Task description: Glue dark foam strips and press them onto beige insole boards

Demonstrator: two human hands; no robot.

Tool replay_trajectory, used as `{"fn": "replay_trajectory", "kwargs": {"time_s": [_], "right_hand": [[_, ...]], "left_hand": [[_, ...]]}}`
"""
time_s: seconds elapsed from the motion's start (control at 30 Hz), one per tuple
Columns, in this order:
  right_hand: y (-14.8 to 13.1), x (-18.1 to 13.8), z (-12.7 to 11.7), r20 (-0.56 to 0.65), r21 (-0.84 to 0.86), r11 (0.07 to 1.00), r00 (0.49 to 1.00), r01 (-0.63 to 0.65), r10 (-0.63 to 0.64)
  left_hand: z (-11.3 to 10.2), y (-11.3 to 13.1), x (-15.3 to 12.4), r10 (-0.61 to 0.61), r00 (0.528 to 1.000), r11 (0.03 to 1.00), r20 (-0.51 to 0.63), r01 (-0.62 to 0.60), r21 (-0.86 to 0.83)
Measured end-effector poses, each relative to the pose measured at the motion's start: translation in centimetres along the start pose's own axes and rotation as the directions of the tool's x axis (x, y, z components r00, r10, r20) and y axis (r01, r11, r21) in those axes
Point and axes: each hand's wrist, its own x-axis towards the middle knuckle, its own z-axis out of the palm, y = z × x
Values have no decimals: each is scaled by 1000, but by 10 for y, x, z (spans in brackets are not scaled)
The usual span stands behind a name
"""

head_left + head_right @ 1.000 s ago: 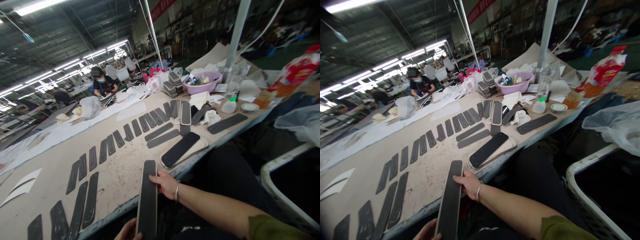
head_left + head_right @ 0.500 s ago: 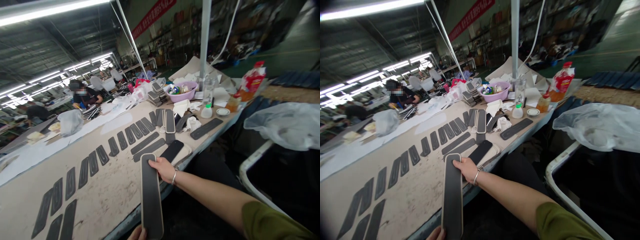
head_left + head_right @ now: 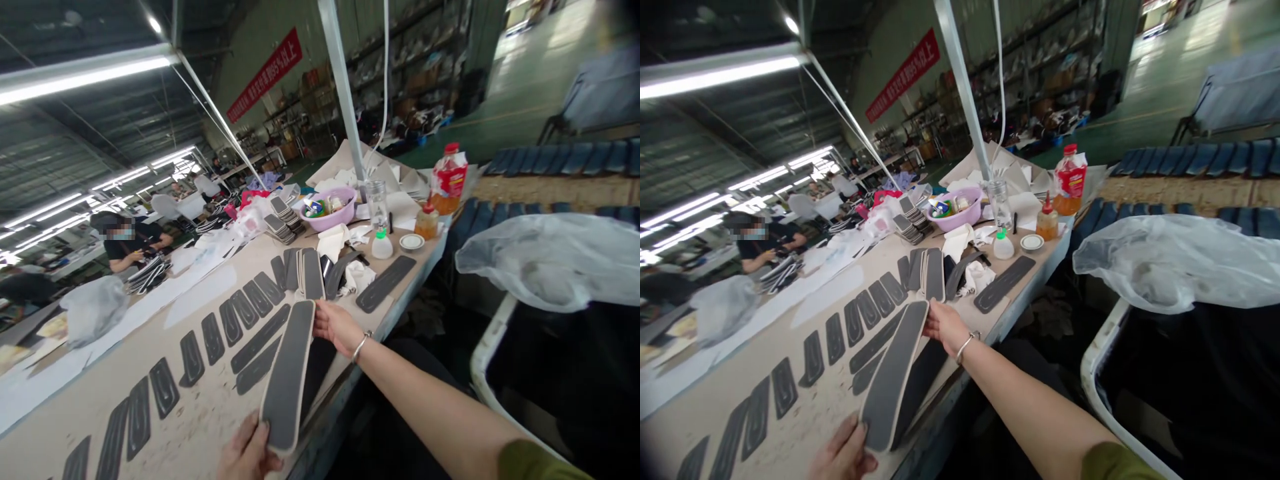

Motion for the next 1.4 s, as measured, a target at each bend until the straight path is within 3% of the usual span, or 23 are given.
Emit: {"fn": "replay_trajectory", "kwargs": {"time_s": [0.17, 0.3, 0.43, 0.53, 0.6, 0.67, 0.73, 0.8, 0.87, 0.93, 1.03, 1.17, 1.27, 1.33, 1.4], "right_hand": [[-21, 11, -20, -208, 15, 978, 957, 210, -202], [-17, 18, -28, -168, -171, 962, 956, 214, -242], [-10, 22, -33, -92, -373, 886, 939, 275, -330], [-11, 20, -36, -31, -494, 813, 928, 310, -372], [-15, 16, -36, 14, -603, 715, 901, 353, -433], [-18, 12, -35, 55, -687, 612, 867, 392, -494], [-18, 9, -35, 95, -728, 548, 852, 412, -515], [-15, 8, -34, 148, -758, 498, 854, 422, -499], [-8, 7, -35, 224, -806, 407, 858, 429, -461], [0, 5, -35, 313, -853, 273, 854, 445, -416], [10, 2, -35, 416, -871, 103, 834, 480, -362], [19, -2, -33, 450, -875, 29, 834, 483, -319], [23, -7, -30, 510, -845, 0, 805, 535, -303], [27, -11, -27, 560, -809, -2, 768, 588, -311], [30, -15, -24, 592, -779, 8, 739, 627, -323]], "left_hand": [[65, 83, 78, 191, 978, 945, 81, -161, -284], [117, 128, 139, 320, 930, 906, 182, -244, -347], [155, 133, 172, 303, 930, 939, 207, -254, -234], [162, 121, 175, 220, 953, 967, 210, -241, 78], [153, 110, 165, 217, 962, 926, 168, -257, 275], [135, 95, 145, 296, 935, 816, 194, -353, 458], [110, 76, 119, 335, 874, 592, 351, -485, 643], [87, 54, 93, 257, 819, 360, 513, -574, 736], [71, 32, 73, 180, 799, 268, 574, -601, 753], [64, 15, 61, 165, 801, 261, 575, -598, 758], [65, 3, 53, 269, 813, 300, 517, -581, 757], [56, 3, 44, 429, 802, 356, 416, -573, 738], [22, 9, 32, 508, 778, 370, 369, -584, 722], [-13, 13, 23, 592, 742, 318, 314, -574, 754], [-54, 13, 16, 692, 676, 225, 254, -536, 814]]}}
